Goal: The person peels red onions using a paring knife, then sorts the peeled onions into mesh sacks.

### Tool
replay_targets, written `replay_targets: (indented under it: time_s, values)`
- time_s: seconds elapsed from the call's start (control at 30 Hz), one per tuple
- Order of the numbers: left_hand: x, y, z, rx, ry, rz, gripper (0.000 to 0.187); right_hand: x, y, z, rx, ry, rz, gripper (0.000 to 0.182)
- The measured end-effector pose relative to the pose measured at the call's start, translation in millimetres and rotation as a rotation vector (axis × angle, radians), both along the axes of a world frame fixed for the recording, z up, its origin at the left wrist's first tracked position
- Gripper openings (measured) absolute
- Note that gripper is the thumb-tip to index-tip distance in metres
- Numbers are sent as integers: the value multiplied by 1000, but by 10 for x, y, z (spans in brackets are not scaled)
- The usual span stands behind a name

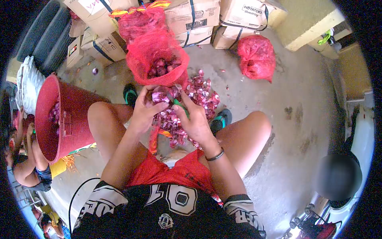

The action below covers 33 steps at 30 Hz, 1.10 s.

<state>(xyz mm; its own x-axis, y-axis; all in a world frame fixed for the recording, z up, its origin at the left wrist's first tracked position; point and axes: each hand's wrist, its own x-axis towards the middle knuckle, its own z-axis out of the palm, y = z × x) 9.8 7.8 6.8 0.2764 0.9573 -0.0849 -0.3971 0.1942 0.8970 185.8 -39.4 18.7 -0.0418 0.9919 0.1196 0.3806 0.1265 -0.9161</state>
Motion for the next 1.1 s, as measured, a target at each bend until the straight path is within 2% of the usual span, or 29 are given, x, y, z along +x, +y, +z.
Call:
replay_targets:
  time_s: [0.13, 0.2, 0.33, 0.5, 0.6, 0.73, 0.77, 0.83, 0.97, 1.0, 1.1]
  values:
    - [8, -14, -5, 4, 1, 7, 54, -18, -11, 142, -100, 19, 16, 50]
    - [16, 20, -42, 25, 62, 7, 54, -27, -17, 74, -76, 37, 10, 50]
    - [38, 17, -42, 30, 38, 11, 54, -30, -16, 92, -118, 47, 7, 51]
    - [37, 15, -76, -2, -47, 33, 54, 7, -22, -7, -51, 9, -8, 52]
    - [4, 6, -26, 57, 39, -2, 56, 14, -32, 51, -108, 17, 15, 52]
    - [-21, -12, -12, 47, 49, -6, 49, -4, -35, 75, -182, 9, 41, 52]
    - [-49, -16, -30, 41, 71, -5, 45, -2, -14, -31, -105, -4, 56, 51]
    - [-92, -40, -106, -13, 87, -14, 39, 18, 19, -269, 47, -32, 66, 50]
    - [-129, -14, -90, -93, 8, -52, 30, -22, -12, -73, -10, 64, 98, 47]
    - [-146, -42, -64, -102, -18, -69, 29, -40, -24, -189, 145, 16, 63, 45]
    - [-94, -125, -67, -261, -35, -61, 29, 32, 73, -594, -50, -22, -45, 44]
